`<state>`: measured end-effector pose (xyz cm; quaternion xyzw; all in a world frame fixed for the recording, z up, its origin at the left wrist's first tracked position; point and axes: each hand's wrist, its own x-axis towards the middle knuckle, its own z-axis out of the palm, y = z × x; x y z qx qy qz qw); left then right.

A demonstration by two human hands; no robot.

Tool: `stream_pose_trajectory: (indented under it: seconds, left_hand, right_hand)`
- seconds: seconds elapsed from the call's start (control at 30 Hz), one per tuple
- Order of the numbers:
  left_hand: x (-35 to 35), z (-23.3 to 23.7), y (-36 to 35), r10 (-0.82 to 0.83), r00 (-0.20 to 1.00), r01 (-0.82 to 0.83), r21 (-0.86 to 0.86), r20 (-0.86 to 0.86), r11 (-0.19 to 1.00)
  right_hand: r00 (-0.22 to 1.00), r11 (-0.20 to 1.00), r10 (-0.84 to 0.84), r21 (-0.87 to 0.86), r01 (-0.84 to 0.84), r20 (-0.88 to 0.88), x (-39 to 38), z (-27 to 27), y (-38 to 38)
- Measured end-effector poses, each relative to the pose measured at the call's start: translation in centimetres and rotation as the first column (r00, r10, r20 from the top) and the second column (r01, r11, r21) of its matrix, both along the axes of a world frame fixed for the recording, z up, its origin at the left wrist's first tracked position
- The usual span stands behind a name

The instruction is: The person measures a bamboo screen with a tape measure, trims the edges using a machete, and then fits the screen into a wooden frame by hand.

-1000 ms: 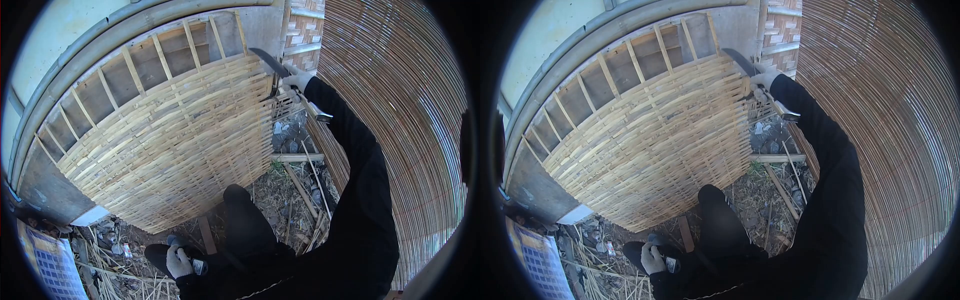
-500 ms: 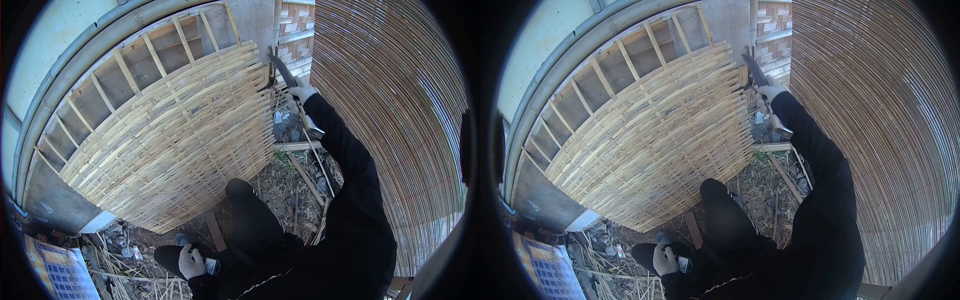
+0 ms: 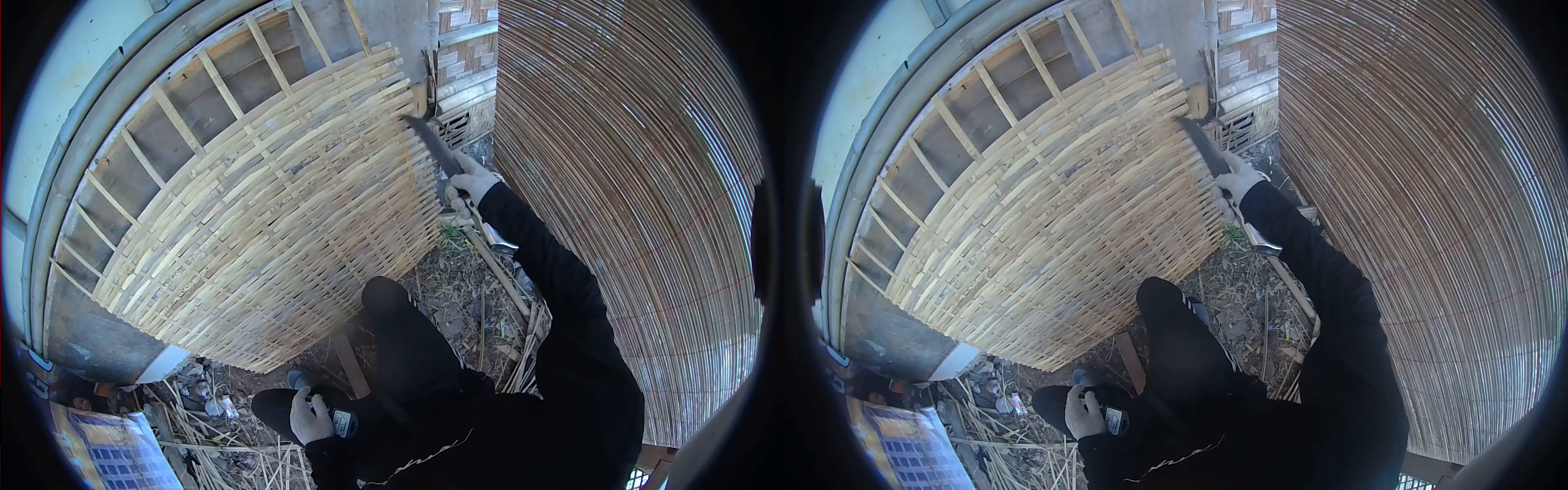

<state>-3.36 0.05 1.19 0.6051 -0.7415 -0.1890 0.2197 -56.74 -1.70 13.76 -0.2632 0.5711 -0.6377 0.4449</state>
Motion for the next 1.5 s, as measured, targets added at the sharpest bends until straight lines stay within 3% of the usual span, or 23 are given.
stream_pose_trajectory:
  seconds: [0.03,0.1,0.17,0.2,0.23,0.3,0.4,0.43,0.5,0.53,0.6,0.63,0.67,0.77,0.8,0.9,1.03,1.07,1.17,1.23,1.3,1.33,1.5]
  left_hand:
    - [0.0,-0.1,0.0,-0.003,1.000,0.003,-0.009,0.006,1.000]
    - [0.1,-0.1,0.2,-0.005,1.000,0.005,-0.011,0.014,1.000]
    - [-0.1,-0.1,0.0,-0.001,1.000,0.001,-0.015,-0.001,1.000]
    - [-0.3,0.0,-0.2,-0.007,1.000,0.007,-0.021,-0.001,1.000]
    - [-0.3,0.2,-0.4,0.000,1.000,0.000,0.017,-0.003,1.000]
    - [-0.1,0.3,0.1,0.010,1.000,-0.010,0.072,0.004,0.997]
    - [-0.6,0.2,-0.3,-0.007,1.000,0.007,-0.027,0.002,1.000]
    - [-0.5,0.1,-0.2,-0.008,1.000,0.009,-0.032,0.011,0.999]
    - [-0.3,0.2,0.1,-0.017,1.000,0.018,-0.037,0.024,0.999]
    - [-0.2,0.2,-0.1,-0.016,1.000,0.016,0.010,0.015,1.000]
    - [-0.3,0.1,-0.3,-0.010,1.000,0.010,0.060,0.005,0.998]
    - [-0.3,-0.1,0.0,-0.021,1.000,0.021,0.003,-0.003,1.000]
    - [-0.4,-0.2,-0.2,-0.033,0.999,0.032,-0.060,-0.015,0.998]
    - [-0.1,-0.3,-0.3,-0.007,1.000,0.007,-0.018,-0.007,1.000]
    - [0.0,-0.3,-0.2,-0.009,1.000,0.009,-0.020,-0.004,1.000]
    - [0.2,-0.3,0.0,0.013,1.000,-0.013,0.037,0.000,0.999]
    - [-0.2,-0.1,0.0,-0.007,1.000,0.008,-0.017,0.010,1.000]
    - [-0.2,0.2,-0.2,-0.014,1.000,0.015,-0.008,0.027,1.000]
    - [0.3,-0.3,-0.1,-0.012,1.000,0.012,0.012,0.018,1.000]
    - [-0.2,-0.3,0.4,-0.005,1.000,0.005,-0.012,0.031,1.000]
    - [-0.7,0.0,0.3,-0.008,0.999,0.010,-0.037,0.049,0.999]
    - [-0.6,-0.1,0.4,-0.025,0.992,0.028,-0.024,0.122,0.999]
    - [-2.2,-0.7,1.8,-0.042,0.963,0.063,-0.070,0.268,0.996]
  right_hand:
    - [1.000,1.000,0.004,-0.004,-0.004,0.004,0.1,-0.2,-0.7]
    - [0.924,0.925,-0.380,0.035,0.379,0.037,-0.2,-1.1,-1.8]
    - [0.947,0.948,-0.319,-0.002,0.319,-0.045,-0.6,-1.4,-1.3]
    - [0.997,0.998,-0.056,0.037,0.058,-0.057,-0.3,-0.3,-0.4]
    - [0.976,0.975,0.212,0.081,-0.207,-0.059,0.0,0.4,0.1]
    - [0.976,0.975,0.208,0.088,-0.202,-0.067,0.4,-0.2,-0.1]
    - [0.963,0.962,-0.269,-0.049,0.270,0.036,0.5,-1.1,-2.0]
    - [0.965,0.964,-0.261,-0.046,0.263,0.034,0.4,-1.3,-2.1]
    - [0.994,0.999,-0.040,-0.025,0.037,-0.106,0.6,-0.8,-1.5]
    - [0.990,0.990,0.134,0.041,-0.132,-0.039,0.4,-0.2,-0.8]
    - [0.995,0.998,0.061,-0.005,-0.061,-0.084,0.7,-0.6,-1.2]
    - [0.993,0.999,-0.006,-0.040,0.001,-0.120,1.1,-1.1,-1.4]
    - [0.987,0.985,-0.160,-0.068,0.159,-0.012,1.5,-1.3,-1.9]
    - [0.959,0.958,-0.284,-0.039,0.285,0.019,1.7,-1.3,-3.3]
    - [0.998,0.998,-0.033,-0.059,0.029,-0.061,0.5,-1.9,-2.8]
    - [0.999,0.999,0.029,-0.036,-0.028,0.035,-0.1,-2.0,-1.9]
    - [0.981,0.983,-0.180,-0.056,0.177,-0.070,-0.9,-3.9,-3.6]
    - [0.998,0.999,-0.042,-0.020,0.041,-0.046,-0.5,-3.1,-2.7]
    - [0.998,1.000,-0.024,0.014,0.024,0.063,-1.1,-3.0,-1.5]
    - [0.995,0.996,-0.090,-0.004,0.090,-0.031,-0.8,-2.7,-1.8]
    - [0.994,0.999,-0.039,-0.032,0.036,-0.101,-0.6,-2.6,-2.2]
    - [0.999,1.000,0.020,0.014,-0.019,-0.048,-0.4,-2.6,-1.7]
    - [0.991,0.992,-0.129,-0.007,0.129,-0.019,-1.1,-2.2,-1.9]
